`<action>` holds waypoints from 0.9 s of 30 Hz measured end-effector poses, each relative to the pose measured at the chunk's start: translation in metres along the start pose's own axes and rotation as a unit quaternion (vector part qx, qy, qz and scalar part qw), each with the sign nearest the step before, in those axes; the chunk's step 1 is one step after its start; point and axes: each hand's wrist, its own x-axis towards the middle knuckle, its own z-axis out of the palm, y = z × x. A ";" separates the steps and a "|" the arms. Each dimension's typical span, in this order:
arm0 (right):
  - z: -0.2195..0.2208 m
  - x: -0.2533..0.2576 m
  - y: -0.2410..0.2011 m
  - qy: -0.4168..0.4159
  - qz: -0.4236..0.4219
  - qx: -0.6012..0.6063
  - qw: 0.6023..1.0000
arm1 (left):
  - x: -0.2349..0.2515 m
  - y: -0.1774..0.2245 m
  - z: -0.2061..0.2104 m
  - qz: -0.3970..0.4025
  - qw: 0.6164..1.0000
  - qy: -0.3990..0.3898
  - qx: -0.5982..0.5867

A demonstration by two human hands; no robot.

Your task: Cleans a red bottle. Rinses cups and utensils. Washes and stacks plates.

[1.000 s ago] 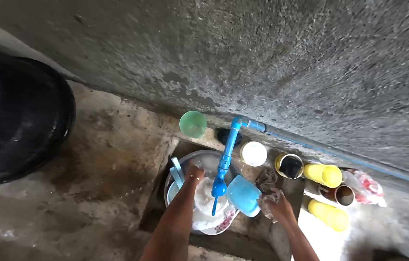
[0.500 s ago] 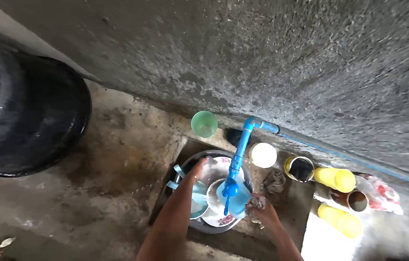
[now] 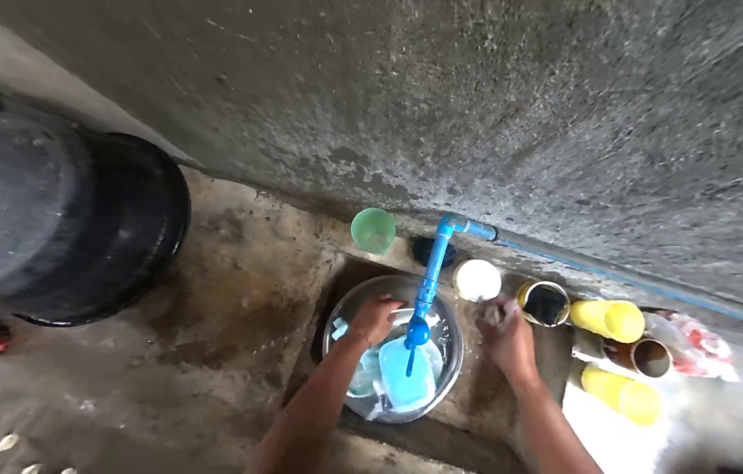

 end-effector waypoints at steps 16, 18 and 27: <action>0.038 0.086 -0.014 -0.134 0.091 -0.236 0.958 | -0.155 0.036 0.007 -0.196 0.896 0.376 -0.133; 0.040 0.084 -0.013 -0.129 0.076 -0.211 0.966 | -0.165 0.041 0.015 -0.220 0.884 0.370 -0.181; 0.008 0.045 0.032 -0.094 0.019 0.238 0.966 | -0.187 0.050 0.058 -0.280 0.833 0.345 -0.330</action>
